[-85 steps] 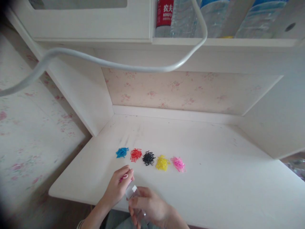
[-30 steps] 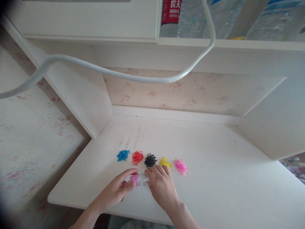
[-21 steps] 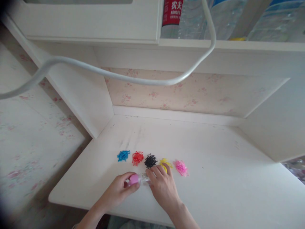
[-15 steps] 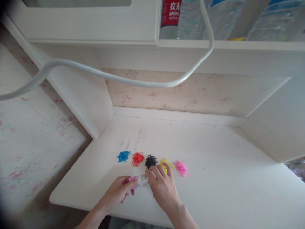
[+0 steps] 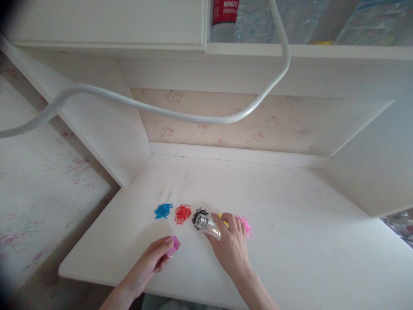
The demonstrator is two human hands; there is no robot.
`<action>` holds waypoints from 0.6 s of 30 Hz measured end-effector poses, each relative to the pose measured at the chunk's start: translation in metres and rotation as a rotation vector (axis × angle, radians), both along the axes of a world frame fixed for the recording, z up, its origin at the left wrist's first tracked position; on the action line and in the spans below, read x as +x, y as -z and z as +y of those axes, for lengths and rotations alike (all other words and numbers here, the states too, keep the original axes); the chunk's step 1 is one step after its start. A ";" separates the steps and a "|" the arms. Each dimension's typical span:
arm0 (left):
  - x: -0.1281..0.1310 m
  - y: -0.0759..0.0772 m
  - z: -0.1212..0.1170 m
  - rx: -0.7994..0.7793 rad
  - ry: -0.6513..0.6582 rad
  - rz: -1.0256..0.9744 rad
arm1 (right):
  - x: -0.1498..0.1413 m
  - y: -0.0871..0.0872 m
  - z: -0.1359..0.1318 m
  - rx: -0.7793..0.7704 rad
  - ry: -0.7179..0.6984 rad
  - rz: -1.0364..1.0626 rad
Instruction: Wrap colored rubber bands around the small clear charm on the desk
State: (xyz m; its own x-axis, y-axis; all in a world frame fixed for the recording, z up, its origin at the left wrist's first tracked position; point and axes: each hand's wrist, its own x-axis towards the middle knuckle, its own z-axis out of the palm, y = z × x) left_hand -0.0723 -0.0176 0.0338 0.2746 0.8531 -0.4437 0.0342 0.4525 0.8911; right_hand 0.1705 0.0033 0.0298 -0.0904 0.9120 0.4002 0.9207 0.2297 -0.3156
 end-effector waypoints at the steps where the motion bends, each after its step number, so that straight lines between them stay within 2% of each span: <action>1: -0.001 -0.003 0.000 0.026 0.011 0.035 | 0.003 0.000 0.007 -0.029 0.038 0.027; 4: -0.008 -0.005 0.002 0.048 -0.022 0.118 | 0.008 0.000 0.031 -0.094 0.076 0.126; 7: -0.020 -0.001 0.005 0.079 -0.073 0.170 | 0.007 -0.003 0.058 -0.156 0.101 0.239; 11: -0.038 0.002 0.015 0.152 -0.125 0.254 | 0.002 -0.002 0.089 -0.314 0.108 0.374; 14: -0.050 -0.002 0.030 0.262 -0.162 0.362 | -0.001 0.006 0.109 -0.351 0.136 0.372; 18: -0.065 0.001 0.062 0.418 -0.173 0.554 | -0.003 0.017 0.125 -0.306 0.136 0.291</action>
